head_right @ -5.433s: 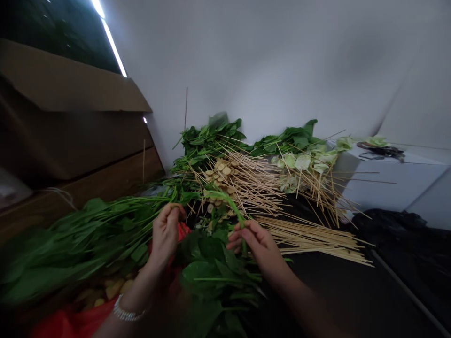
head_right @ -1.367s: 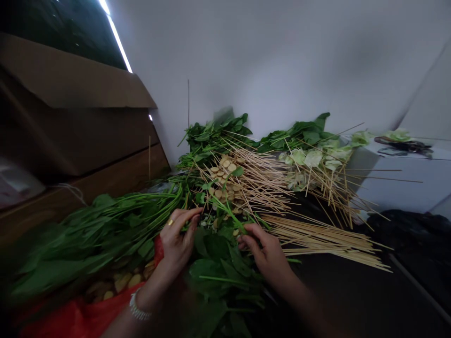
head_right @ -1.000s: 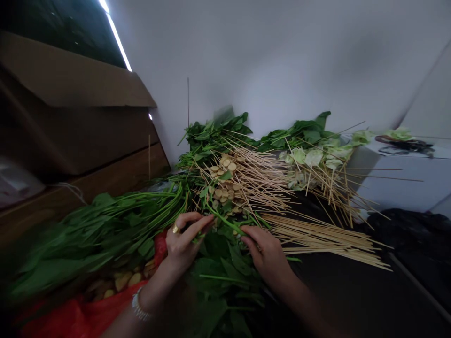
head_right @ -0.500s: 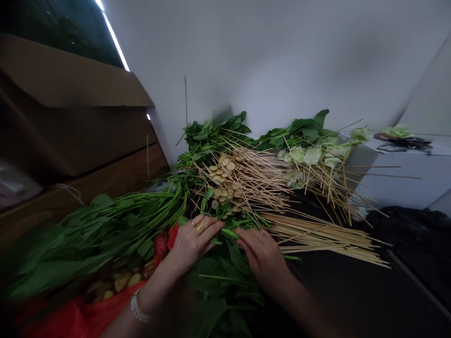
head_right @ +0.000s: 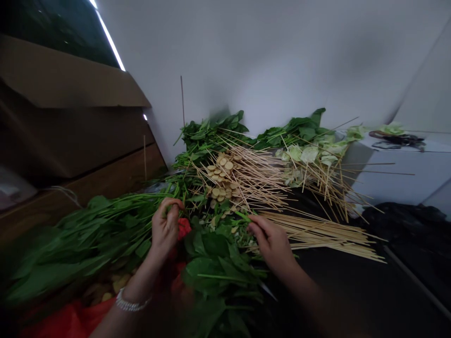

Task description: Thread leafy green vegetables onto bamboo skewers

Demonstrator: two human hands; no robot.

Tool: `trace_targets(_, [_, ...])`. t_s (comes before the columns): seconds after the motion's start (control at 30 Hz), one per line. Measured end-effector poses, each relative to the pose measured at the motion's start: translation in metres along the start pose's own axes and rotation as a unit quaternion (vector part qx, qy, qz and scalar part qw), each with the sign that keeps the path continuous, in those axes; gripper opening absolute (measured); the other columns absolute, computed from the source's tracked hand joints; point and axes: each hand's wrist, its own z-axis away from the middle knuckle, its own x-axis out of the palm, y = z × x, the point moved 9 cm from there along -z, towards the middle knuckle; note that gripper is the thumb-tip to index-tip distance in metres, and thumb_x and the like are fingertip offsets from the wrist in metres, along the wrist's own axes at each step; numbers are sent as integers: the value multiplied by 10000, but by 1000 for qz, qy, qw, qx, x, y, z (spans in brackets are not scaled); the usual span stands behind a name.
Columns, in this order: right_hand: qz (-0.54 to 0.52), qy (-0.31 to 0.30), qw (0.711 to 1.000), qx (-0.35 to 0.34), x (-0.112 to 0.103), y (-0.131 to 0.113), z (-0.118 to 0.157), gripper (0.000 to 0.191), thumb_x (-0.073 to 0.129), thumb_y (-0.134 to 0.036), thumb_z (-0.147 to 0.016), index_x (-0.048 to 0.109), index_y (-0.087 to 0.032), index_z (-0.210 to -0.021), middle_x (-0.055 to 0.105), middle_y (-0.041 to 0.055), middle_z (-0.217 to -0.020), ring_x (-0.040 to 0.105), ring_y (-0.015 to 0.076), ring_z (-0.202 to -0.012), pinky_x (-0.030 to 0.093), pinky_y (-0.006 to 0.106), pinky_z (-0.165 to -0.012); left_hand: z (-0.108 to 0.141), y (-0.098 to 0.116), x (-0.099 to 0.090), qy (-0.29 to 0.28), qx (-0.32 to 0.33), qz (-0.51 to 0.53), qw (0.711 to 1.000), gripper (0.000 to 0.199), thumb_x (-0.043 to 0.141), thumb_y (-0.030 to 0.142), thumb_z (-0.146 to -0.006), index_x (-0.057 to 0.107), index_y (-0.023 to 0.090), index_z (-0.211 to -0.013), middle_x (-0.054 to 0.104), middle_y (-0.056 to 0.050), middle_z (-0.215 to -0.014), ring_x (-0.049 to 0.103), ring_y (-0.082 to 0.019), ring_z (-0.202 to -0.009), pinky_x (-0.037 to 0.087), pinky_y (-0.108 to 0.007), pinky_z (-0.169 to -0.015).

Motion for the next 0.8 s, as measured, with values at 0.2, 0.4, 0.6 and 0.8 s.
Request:
trace_targets(0.2, [-45, -17, 996, 77, 2, 16, -3, 288, 423, -421, -972, 601, -209, -1050, 725, 49, -829, 674, 220, -788, 478, 351, -774, 3, 19, -2, 2, 86, -29, 996, 187, 401, 227, -984, 577, 232, -922, 699, -54, -1141, 490, -228, -1203, 370, -472, -1026])
trace_targets(0.4, [-103, 13, 986, 130, -4, 24, -2, 293, 440, -482, -958, 527, -220, -1058, 734, 55, -867, 640, 192, -715, 482, 325, -681, 15, 19, -13, 67, 82, 21, 994, 176, 397, 198, -980, 571, 218, -989, 644, 8, -782, 630, -122, -676, 501, -256, -663])
trace_targets(0.6, [-218, -6, 953, 212, -8, 54, -17, 469, 585, -632, -796, 467, -219, -986, 697, 2, -705, 500, 106, -353, 282, 211, -333, 53, 49, 65, -225, 212, -76, 948, 174, 510, 227, -934, 584, 188, -1086, 691, -38, -828, 674, -166, -748, 507, -256, -646])
trace_targets(0.8, [-248, -100, 953, 140, 28, -57, -43, 345, 573, -517, -857, 502, -222, -1022, 703, -3, -721, 582, 116, -421, 383, 205, -366, 69, 36, 90, -292, 183, -124, 930, 222, 566, 167, -850, 617, 201, -1064, 699, -35, -840, 672, -201, -822, 533, -295, -704])
